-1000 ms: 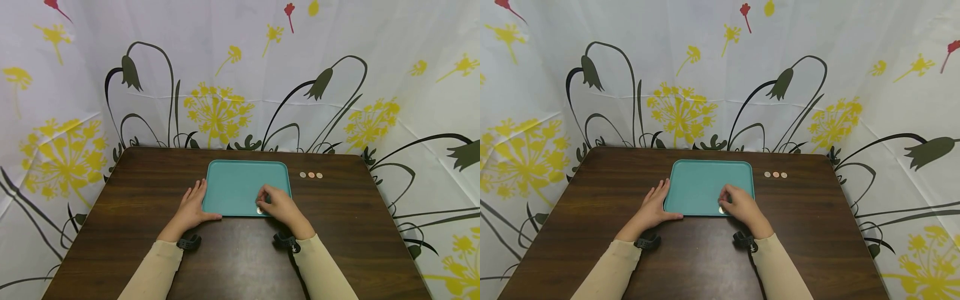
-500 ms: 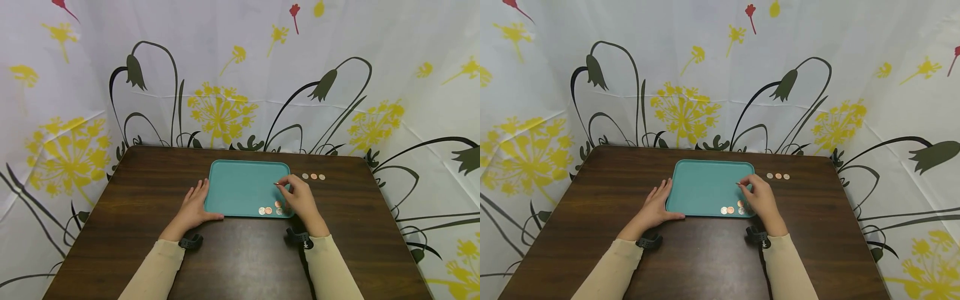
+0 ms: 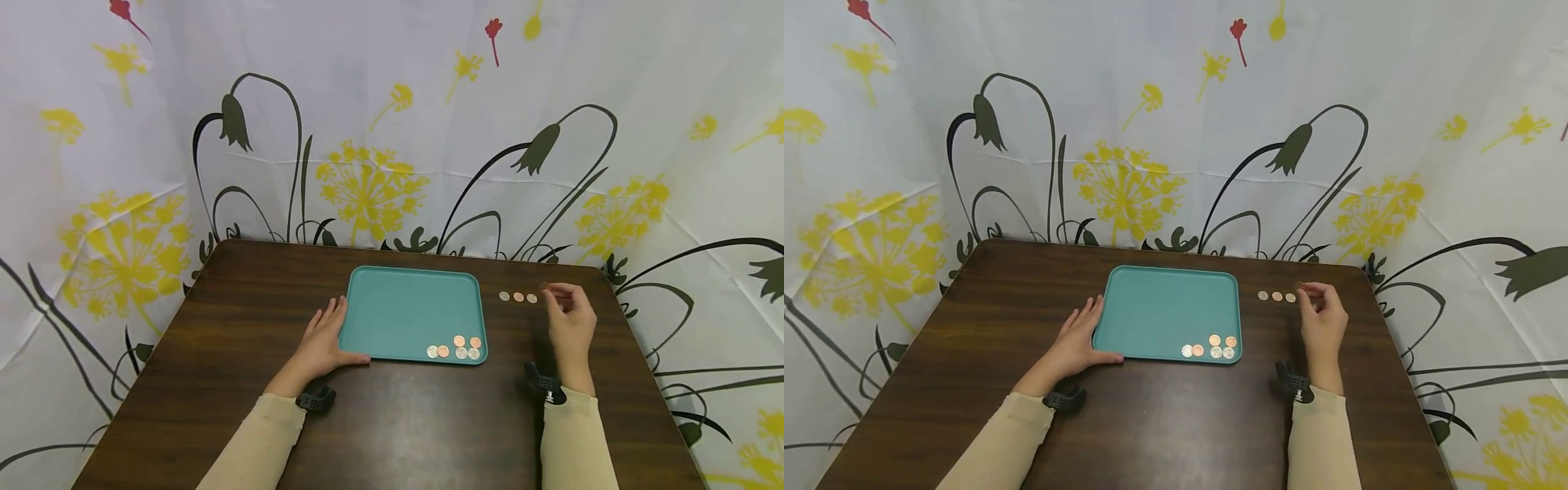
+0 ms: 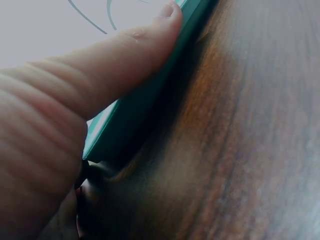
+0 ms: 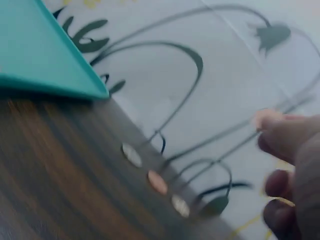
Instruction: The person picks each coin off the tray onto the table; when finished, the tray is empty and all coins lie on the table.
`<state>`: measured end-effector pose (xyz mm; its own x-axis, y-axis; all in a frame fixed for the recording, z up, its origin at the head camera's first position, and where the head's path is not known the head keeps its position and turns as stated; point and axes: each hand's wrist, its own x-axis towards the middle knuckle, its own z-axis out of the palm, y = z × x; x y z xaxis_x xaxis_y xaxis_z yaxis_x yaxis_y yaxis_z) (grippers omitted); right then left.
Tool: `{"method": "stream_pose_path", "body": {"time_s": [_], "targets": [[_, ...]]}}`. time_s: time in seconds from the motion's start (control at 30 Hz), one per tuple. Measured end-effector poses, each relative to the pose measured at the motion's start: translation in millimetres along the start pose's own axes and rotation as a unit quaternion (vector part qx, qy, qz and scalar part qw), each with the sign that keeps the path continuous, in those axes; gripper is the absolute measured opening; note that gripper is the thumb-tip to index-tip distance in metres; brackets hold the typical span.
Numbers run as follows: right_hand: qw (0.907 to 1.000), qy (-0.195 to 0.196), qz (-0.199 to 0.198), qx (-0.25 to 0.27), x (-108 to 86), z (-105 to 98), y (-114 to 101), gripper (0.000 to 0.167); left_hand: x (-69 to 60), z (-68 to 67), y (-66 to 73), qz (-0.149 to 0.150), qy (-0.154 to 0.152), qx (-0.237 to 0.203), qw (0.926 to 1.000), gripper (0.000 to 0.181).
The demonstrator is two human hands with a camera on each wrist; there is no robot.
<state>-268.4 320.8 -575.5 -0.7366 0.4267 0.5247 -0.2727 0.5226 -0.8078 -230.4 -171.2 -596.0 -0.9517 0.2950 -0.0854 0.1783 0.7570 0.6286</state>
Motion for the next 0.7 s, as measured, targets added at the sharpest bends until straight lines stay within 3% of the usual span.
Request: {"method": "stream_pose_path", "body": {"time_s": [0.1, 0.17, 0.43, 0.57, 0.7], "targets": [[0.9976, 0.062, 0.028, 0.014, -1.8, -4.7, 14.4, 0.021, 0.0, 0.0, 0.6, 0.005, 0.004, 0.002, 1.0, 0.143], [0.9957, 0.075, 0.052, 0.013, -4.5, -6.0, 25.9, 0.021, -0.1, 0.3, 0.2, 0.006, 0.003, 0.001, 1.0, 0.143], [0.986, 0.015, 0.163, -0.031, -12.6, -9.5, 44.2, 0.025, -1.5, 1.0, -3.0, -0.001, -0.005, 0.0, 1.0, 0.144], [0.9819, -0.015, 0.17, -0.082, -12.3, -10.7, 44.1, 0.023, -0.9, 1.1, -2.6, 0.001, -0.002, -0.003, 1.0, 0.144], [0.9815, -0.017, 0.155, -0.111, -9.9, -9.5, 42.8, 0.02, 0.6, -0.3, -1.4, 0.004, 0.001, 0.0, 1.0, 0.143]]}}
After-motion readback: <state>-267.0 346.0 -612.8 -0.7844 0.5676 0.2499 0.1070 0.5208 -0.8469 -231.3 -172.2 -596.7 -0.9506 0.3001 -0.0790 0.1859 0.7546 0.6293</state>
